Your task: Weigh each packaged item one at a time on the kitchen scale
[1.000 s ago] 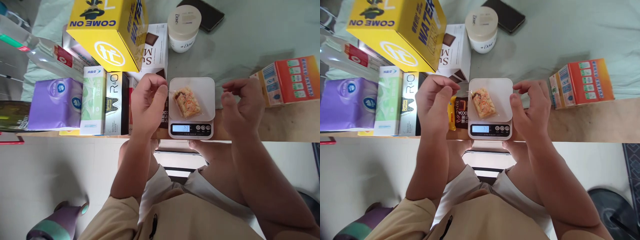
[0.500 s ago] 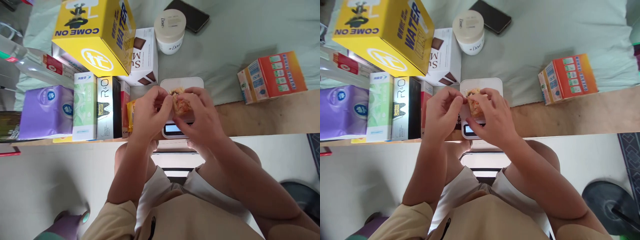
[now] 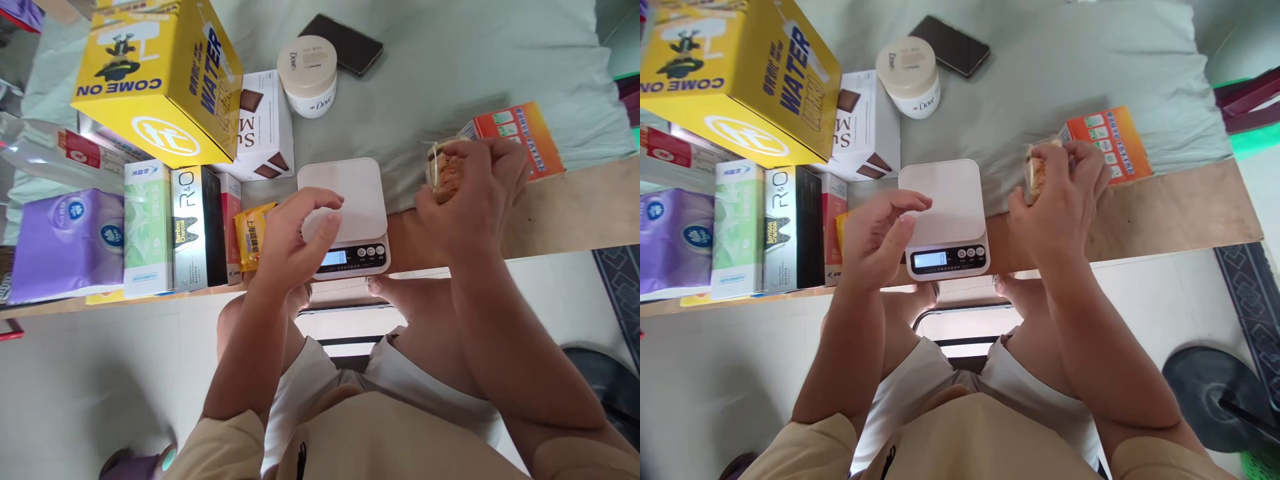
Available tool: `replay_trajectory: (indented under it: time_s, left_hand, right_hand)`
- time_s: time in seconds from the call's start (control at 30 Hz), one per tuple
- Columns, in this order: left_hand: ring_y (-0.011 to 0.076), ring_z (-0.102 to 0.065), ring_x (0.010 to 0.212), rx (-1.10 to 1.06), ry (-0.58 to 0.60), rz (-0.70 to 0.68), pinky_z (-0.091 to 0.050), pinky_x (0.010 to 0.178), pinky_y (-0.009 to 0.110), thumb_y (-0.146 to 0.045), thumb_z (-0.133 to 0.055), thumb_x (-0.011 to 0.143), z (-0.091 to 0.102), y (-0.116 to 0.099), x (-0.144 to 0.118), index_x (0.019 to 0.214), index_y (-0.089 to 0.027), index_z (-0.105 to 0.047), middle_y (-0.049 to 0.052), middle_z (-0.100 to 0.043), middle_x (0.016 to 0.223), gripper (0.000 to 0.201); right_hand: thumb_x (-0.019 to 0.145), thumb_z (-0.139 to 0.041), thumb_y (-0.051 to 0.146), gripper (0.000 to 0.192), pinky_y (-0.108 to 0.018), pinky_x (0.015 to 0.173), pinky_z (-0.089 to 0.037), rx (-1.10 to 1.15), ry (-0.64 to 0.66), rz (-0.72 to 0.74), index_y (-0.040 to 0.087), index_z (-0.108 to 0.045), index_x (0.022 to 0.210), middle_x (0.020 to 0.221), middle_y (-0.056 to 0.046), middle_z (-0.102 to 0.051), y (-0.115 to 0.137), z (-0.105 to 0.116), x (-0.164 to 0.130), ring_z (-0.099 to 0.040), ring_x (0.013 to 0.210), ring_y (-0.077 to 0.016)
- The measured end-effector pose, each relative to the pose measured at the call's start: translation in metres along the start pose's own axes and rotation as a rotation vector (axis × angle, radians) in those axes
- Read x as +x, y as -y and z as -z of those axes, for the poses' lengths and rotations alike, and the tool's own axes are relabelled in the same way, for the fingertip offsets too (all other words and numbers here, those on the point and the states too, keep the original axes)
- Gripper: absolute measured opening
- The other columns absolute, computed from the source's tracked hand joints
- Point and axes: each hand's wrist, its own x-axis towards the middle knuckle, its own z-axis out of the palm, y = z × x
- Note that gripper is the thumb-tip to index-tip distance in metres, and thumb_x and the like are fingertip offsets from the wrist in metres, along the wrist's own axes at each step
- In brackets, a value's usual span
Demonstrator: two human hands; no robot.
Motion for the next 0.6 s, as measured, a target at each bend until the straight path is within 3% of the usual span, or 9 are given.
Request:
replay_trajectory:
  time_s: [0.07, 0.2, 0.27, 0.37, 0.47, 0.6]
  left_hand:
    - [0.0223, -0.076, 0.099, 0.011, -0.056, 0.021, -0.058, 0.089, 0.037, -0.049, -0.061, 0.103, 0.002, 0.005, 0.0, 0.1, -0.025, -0.075, 0.007, -0.081, 0.102, 0.028]
    - [0.0193, -0.07, 0.089, 0.014, -0.204, 0.121, -0.054, 0.078, 0.034, -0.051, -0.069, 0.1, 0.005, 0.015, 0.001, 0.097, -0.026, -0.076, 0.004, -0.078, 0.097, 0.026]
    - [0.0201, -0.069, 0.093, -0.015, -0.286, 0.181, -0.054, 0.082, 0.035, -0.051, -0.071, 0.099, 0.006, 0.021, 0.001, 0.096, -0.027, -0.076, 0.003, -0.077, 0.099, 0.024]
    - [0.0228, -0.069, 0.108, -0.15, -0.434, 0.213, -0.053, 0.101, 0.04, -0.05, -0.065, 0.102, 0.012, 0.027, 0.0, 0.094, -0.028, -0.075, 0.001, -0.077, 0.104, 0.025]
    - [0.0231, -0.069, 0.11, -0.29, -0.543, 0.194, -0.053, 0.106, 0.042, -0.059, -0.06, 0.099, 0.021, 0.026, -0.005, 0.091, -0.027, -0.073, 0.003, -0.076, 0.102, 0.036]
    - [0.0235, -0.068, 0.104, -0.317, -0.554, 0.223, -0.055, 0.103, 0.043, -0.069, -0.061, 0.095, 0.034, 0.015, -0.018, 0.088, -0.028, -0.071, 0.005, -0.072, 0.098, 0.043]
  right_hand:
    - [0.088, -0.066, 0.03, 0.039, -0.069, 0.119, -0.038, -0.086, 0.017, 0.03, 0.021, -0.067, 0.126, 0.147, -0.023, -0.049, 0.001, 0.004, -0.004, -0.043, 0.148, -0.0463]
    - [0.097, -0.051, 0.036, 0.036, -0.061, 0.116, -0.044, 0.034, 0.196, 0.347, 0.025, -0.068, 0.127, 0.142, -0.019, -0.055, 0.022, 0.003, -0.027, -0.051, 0.139, -0.0387]
    - [0.097, -0.05, 0.034, 0.036, -0.055, 0.112, -0.048, 0.159, 0.287, 0.468, 0.024, -0.069, 0.125, 0.136, -0.017, -0.061, 0.038, 0.001, -0.038, -0.058, 0.129, -0.0337]
    - [0.097, -0.051, 0.029, 0.033, -0.05, 0.108, -0.049, 0.214, 0.399, 0.521, 0.025, -0.071, 0.124, 0.129, -0.013, -0.069, 0.059, -0.004, -0.046, -0.063, 0.122, -0.0302]
    - [0.098, -0.053, 0.028, 0.035, -0.052, 0.113, -0.046, 0.156, 0.514, 0.541, 0.025, -0.069, 0.128, 0.131, -0.012, -0.072, 0.074, -0.012, -0.047, -0.06, 0.134, -0.0333]
    - [0.095, -0.06, 0.028, 0.046, -0.065, 0.131, -0.029, 0.028, 0.614, 0.678, 0.026, -0.063, 0.141, 0.151, -0.01, -0.065, 0.093, -0.025, -0.046, -0.037, 0.162, -0.0404]
